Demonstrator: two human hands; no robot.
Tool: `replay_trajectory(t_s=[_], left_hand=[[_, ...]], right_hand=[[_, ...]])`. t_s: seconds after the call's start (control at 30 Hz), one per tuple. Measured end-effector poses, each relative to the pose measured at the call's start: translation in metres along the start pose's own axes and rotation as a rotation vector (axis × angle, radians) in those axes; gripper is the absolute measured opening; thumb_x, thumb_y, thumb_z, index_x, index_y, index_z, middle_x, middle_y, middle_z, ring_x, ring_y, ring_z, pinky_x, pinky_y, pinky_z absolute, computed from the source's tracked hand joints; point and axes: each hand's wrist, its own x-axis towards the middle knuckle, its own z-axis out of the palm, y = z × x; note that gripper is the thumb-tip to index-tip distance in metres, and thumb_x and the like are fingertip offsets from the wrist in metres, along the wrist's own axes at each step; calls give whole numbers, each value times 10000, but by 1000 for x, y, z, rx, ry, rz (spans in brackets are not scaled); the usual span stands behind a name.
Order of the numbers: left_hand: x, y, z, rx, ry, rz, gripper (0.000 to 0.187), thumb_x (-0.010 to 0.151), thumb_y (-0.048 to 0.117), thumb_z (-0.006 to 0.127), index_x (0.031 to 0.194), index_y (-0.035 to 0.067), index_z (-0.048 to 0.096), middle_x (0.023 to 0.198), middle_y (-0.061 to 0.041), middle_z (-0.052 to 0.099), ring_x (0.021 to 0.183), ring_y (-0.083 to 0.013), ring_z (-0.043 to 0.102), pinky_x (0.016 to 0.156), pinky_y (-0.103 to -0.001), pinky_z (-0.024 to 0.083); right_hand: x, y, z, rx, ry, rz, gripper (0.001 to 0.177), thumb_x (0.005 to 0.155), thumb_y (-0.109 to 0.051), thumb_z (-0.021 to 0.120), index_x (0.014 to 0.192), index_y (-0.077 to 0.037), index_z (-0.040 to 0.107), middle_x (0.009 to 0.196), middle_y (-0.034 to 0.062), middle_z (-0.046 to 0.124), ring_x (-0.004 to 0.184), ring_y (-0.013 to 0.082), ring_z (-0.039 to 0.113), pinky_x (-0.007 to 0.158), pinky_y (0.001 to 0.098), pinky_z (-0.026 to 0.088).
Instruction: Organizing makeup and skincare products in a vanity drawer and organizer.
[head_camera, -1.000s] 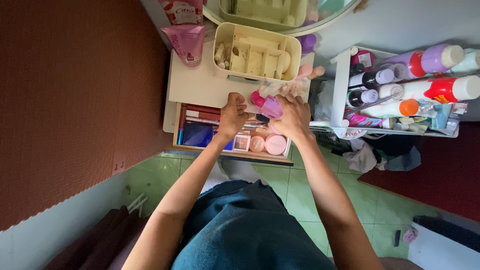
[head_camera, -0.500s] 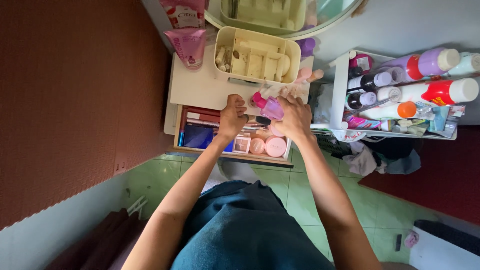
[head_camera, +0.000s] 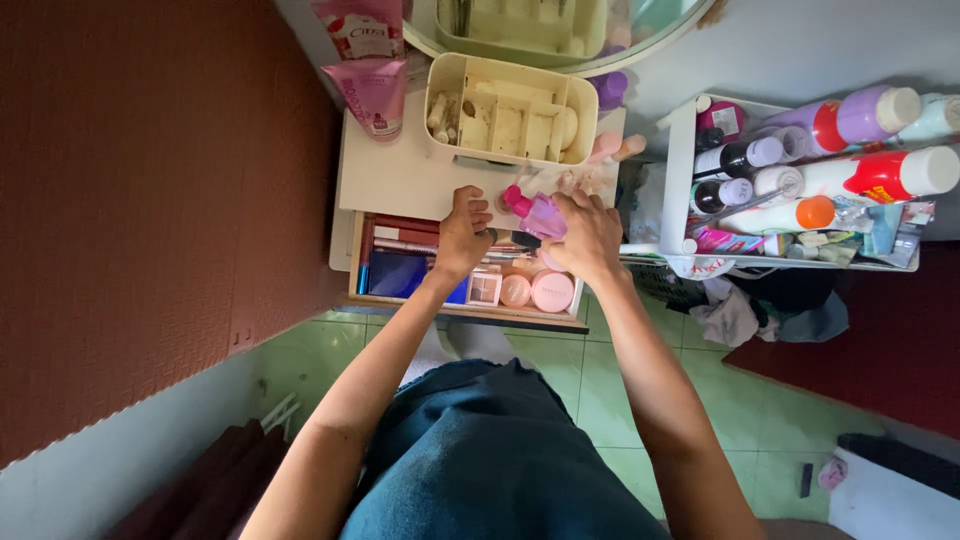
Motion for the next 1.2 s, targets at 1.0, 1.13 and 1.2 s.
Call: replay_trajectory(t_s=[1.0, 1.13, 1.2], left_hand=[[-65, 121, 31, 127, -505, 125, 1036, 735, 261, 876, 1607, 202, 318, 1307, -155, 705, 1181, -327, 715, 1036, -411, 562], [-63, 130, 56, 168, -419, 215, 1000, 721, 301, 902, 1563, 179, 377, 1293, -185, 695, 1168, -334, 704, 969, -423, 574], [-59, 135, 67, 179, -436, 164, 967, 718, 272, 868, 1568, 190, 412, 1283, -180, 711, 1119, -325, 730, 941, -405, 607]], right_hand=[[-89, -36, 0, 1160, 635, 91, 909, 940, -70, 755, 1646, -47, 183, 1613, 134, 368, 1419, 230, 481, 1189, 385, 430], [-91, 0, 3, 1144, 629, 46, 718, 961, -21, 763, 1563, -36, 371, 1409, 122, 571, 1275, 203, 602, 1109, 373, 522], [-89, 13, -9, 988, 629, 36, 636, 914, -53, 777, 1449, -23, 433, 1374, 139, 577, 1190, 195, 628, 1029, 361, 543]])
